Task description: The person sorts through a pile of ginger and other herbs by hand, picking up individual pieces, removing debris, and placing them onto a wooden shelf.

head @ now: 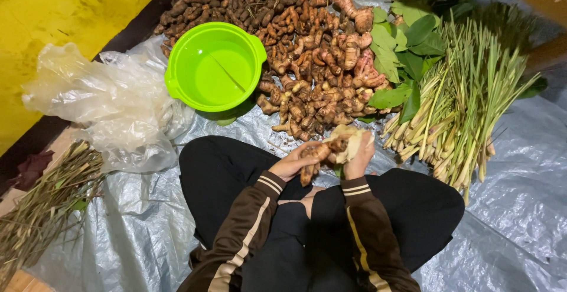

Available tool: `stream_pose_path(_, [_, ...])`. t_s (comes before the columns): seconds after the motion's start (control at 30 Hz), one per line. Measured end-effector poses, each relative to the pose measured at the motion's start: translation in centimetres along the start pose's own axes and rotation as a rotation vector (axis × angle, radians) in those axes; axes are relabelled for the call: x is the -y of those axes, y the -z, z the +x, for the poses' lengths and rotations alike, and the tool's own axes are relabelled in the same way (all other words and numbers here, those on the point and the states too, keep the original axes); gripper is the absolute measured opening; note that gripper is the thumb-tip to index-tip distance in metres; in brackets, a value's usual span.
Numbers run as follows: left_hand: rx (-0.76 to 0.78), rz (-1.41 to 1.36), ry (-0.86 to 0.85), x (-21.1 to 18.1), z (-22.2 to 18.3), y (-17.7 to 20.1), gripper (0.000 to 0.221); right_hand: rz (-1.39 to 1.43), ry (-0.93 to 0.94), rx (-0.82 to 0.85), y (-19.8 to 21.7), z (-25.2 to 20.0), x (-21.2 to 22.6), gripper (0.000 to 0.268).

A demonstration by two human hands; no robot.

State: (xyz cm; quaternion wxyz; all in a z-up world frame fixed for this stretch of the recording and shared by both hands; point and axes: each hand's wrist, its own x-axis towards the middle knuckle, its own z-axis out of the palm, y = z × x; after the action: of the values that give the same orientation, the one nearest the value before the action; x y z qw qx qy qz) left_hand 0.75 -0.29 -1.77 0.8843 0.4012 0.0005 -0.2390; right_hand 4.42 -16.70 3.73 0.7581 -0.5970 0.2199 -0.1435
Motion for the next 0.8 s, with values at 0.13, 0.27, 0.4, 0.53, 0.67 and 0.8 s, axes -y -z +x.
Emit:
stream_pose_path(0.13, [-0.026, -0.090, -0.125, -0.4, 0.2, 0.5, 0.062, 0.128, -0.206, 0.001, -1.2, 1.4, 0.4, 0.047])
stream_pose_path(0.27, [-0.094, -0.208, -0.258, -1.9, 0.0, 0.7, 0.066, -0.063, -0.120, -0.002, -0.4, 3.5, -3.8, 0.040])
stream_pose_path(0.4, [-0.184, -0.128, -0.360, -3.1, -0.5, 1.2, 0.076, -0.134, -0.040, 0.088, -2.9, 1.6, -0.6, 0.040])
stream_pose_path(0.53, [-0.267, 0.093, -0.442, -2.5, -0.4, 3.4, 0.082, -0.262, 0.065, 0.080, -4.1, 1.8, -0.8, 0.047])
stream_pose_path(0.67, [-0.234, 0.303, -0.538, -2.4, -0.3, 3.1, 0.083, -0.587, 0.000, 0.213, -4.1, 4.0, -5.9, 0.068])
stream_pose_path(0.8, [-0.224, 0.466, -0.539, -4.9, -1.4, 0.8, 0.072, -0.405, -0.109, 0.145, -3.5, 6.6, -9.4, 0.072])
